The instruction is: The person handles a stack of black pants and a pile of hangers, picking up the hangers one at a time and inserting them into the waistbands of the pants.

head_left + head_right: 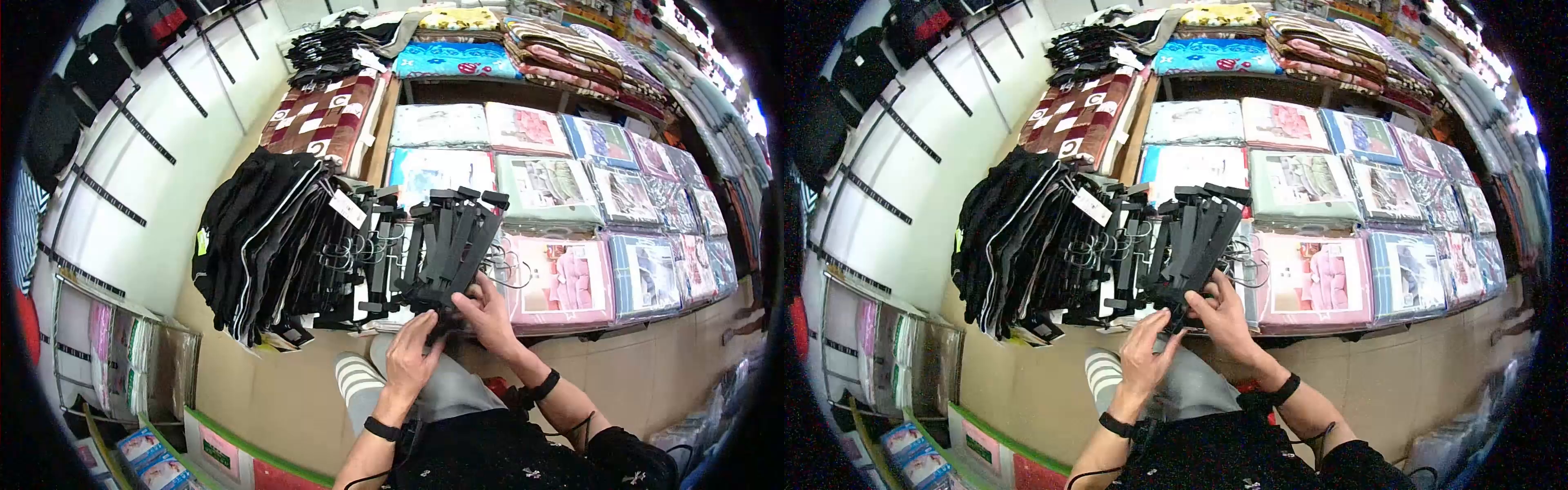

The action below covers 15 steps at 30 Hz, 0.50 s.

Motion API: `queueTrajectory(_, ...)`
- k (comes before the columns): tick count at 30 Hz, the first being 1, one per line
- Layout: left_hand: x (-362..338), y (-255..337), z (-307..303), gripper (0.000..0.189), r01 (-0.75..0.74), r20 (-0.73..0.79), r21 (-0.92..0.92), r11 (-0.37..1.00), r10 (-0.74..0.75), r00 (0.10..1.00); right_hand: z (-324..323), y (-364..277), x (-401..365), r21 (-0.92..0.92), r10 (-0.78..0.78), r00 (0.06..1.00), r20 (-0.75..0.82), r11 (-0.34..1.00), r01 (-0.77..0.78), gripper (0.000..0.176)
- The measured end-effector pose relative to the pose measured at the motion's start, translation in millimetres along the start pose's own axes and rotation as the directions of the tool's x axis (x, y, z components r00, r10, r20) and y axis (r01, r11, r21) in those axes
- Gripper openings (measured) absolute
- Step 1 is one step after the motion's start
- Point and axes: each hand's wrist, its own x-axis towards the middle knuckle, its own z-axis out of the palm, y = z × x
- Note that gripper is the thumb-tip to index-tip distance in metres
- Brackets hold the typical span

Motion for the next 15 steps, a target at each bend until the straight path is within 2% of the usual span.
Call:
queueTrajectory(1, 1.6, 4.3, 4.4, 0.053, -0.015, 0.045, -0.019, 1.000, 0.016, 0.999, -13.1, 9.0, 1.6, -0.078, -0.021, 0.999, -0.030, 0.997, 0.019, 0.055)
queueTrajectory(3, 6.9, 8.8, 6.4, 0.055, -0.041, 0.128, -0.045, 0.998, 0.047, 0.991, -22.6, 13.8, 2.0, 0.017, -0.043, 0.997, -0.067, 0.999, 0.044, 0.052)
queueTrajectory(5, 8.0, 7.9, -7.3, 0.058, 0.064, 0.115, -0.020, 0.998, -0.061, 0.991, -39.3, 12.0, 0.2, 0.038, 0.001, 0.994, -0.105, 0.999, 0.003, 0.051)
queueTrajectory(6, 7.3, -0.2, -17.3, 0.055, 0.119, 0.073, 0.002, 0.993, -0.118, 0.990, -49.3, 8.6, 1.7, 0.049, 0.021, 0.993, -0.118, 0.999, -0.015, 0.050)
queueTrajectory(7, 4.5, -9.9, -30.2, 0.053, 0.176, 0.030, 0.022, 0.984, -0.177, 0.984, -66.9, 19.2, 8.9, -0.015, -0.015, 0.988, -0.155, 1.000, 0.013, 0.052)
queueTrajectory(9, -1.2, -28.0, -62.2, 0.046, 0.354, -0.065, 0.069, 0.933, -0.350, 0.935, -85.0, 6.1, 10.3, -0.016, 0.033, 0.956, -0.292, 0.999, -0.039, 0.051)
queueTrajectory(11, -10.6, -59.5, -95.1, 0.044, 0.358, -0.218, 0.232, 0.904, -0.310, 0.925, -142.1, 35.6, 29.0, -0.168, 0.034, 0.932, -0.360, 0.981, -0.100, 0.050)
queueTrajectory(13, -19.1, -98.5, -123.5, 0.044, 0.331, -0.382, 0.356, 0.874, -0.188, 0.905, -172.2, 52.6, 39.7, -0.191, 0.017, 0.924, -0.383, 0.977, -0.097, 0.053)
queueTrajectory(15, -23.1, -120.9, -142.2, 0.046, 0.410, -0.413, 0.388, 0.825, -0.242, 0.878, -192.7, 62.0, 41.6, -0.242, 0.071, 0.935, -0.347, 0.957, -0.162, 0.053)
